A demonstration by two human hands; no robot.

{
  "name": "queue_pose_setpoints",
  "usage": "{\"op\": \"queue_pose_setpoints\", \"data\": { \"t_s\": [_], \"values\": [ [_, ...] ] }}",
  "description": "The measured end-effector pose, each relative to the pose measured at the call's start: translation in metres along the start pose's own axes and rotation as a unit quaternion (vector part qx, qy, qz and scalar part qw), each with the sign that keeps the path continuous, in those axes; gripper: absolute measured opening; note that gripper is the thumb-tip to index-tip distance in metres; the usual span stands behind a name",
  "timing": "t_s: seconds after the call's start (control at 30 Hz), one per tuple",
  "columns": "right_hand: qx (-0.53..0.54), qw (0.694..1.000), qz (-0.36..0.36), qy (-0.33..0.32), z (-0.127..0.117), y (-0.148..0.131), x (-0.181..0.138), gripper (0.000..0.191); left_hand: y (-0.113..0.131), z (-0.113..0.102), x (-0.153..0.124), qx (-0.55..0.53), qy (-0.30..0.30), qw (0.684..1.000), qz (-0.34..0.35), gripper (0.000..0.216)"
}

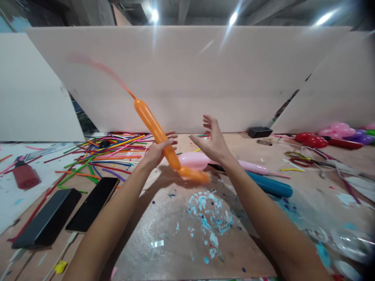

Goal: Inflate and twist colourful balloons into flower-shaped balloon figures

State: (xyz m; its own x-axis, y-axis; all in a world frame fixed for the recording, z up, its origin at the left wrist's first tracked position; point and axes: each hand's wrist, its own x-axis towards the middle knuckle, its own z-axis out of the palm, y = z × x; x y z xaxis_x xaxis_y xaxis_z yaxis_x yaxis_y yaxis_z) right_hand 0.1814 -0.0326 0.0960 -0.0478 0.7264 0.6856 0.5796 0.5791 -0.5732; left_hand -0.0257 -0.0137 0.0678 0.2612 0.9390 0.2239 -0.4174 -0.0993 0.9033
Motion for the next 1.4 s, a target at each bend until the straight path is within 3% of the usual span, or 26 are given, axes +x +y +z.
{"op": "queue_pose_setpoints", "data": {
  "t_s": [0.07,0.13,0.2,0.27,0.33,0.43,0.53,0.6,0.67,0.77,0.9,1.03,1.27,1.33,1.4],
  "values": [
    [0.070,0.989,0.099,-0.084,0.007,0.016,0.000,0.075,0.001,0.002,0.003,-0.076,0.042,0.995,0.040,0.031],
    [0.120,0.957,0.153,-0.217,0.009,0.023,-0.002,0.068,0.005,0.002,0.005,-0.150,0.070,0.983,0.084,0.025],
    [0.137,0.922,0.143,-0.333,0.007,0.024,-0.007,0.055,0.012,-0.002,0.006,-0.197,0.088,0.969,0.117,0.023],
    [0.140,0.901,0.122,-0.392,0.004,0.020,-0.012,0.038,0.020,-0.008,0.007,-0.212,0.105,0.962,0.140,0.022],
    [0.182,0.874,0.152,-0.423,0.005,0.015,-0.017,0.032,0.026,-0.012,0.007,-0.213,0.122,0.955,0.167,0.020],
    [0.321,0.798,0.253,-0.443,0.013,0.009,-0.023,0.036,0.025,-0.007,0.002,-0.214,0.116,0.955,0.171,0.026],
    [0.461,0.699,0.335,-0.433,0.024,0.007,-0.029,0.040,0.013,0.015,-0.008,-0.155,0.044,0.984,0.070,0.041],
    [0.530,0.634,0.361,-0.432,0.029,0.008,-0.033,0.040,0.006,0.029,-0.013,-0.109,0.006,0.994,0.010,0.040],
    [0.566,0.588,0.364,-0.448,0.033,0.011,-0.037,0.042,0.005,0.037,-0.016,-0.123,0.017,0.992,0.031,0.037],
    [0.578,0.549,0.370,-0.477,0.038,0.011,-0.042,0.045,0.008,0.039,-0.017,-0.192,0.054,0.977,0.080,0.038],
    [0.584,0.537,0.375,-0.480,0.045,0.005,-0.047,0.044,0.008,0.044,-0.020,-0.199,0.054,0.978,0.016,0.041],
    [0.577,0.537,0.382,-0.483,0.046,0.002,-0.050,0.044,0.000,0.052,-0.024,-0.187,0.055,0.980,0.040,0.043],
    [0.516,0.609,0.406,-0.446,0.047,-0.002,-0.049,0.036,-0.011,0.052,-0.019,-0.146,0.126,0.979,0.063,0.047],
    [0.535,0.592,0.401,-0.451,0.047,0.001,-0.049,0.036,-0.009,0.051,-0.020,-0.148,0.105,0.982,0.051,0.042],
    [0.573,0.550,0.387,-0.469,0.045,0.006,-0.047,0.041,-0.005,0.049,-0.022,-0.169,0.048,0.984,0.035,0.032]
  ]
}}
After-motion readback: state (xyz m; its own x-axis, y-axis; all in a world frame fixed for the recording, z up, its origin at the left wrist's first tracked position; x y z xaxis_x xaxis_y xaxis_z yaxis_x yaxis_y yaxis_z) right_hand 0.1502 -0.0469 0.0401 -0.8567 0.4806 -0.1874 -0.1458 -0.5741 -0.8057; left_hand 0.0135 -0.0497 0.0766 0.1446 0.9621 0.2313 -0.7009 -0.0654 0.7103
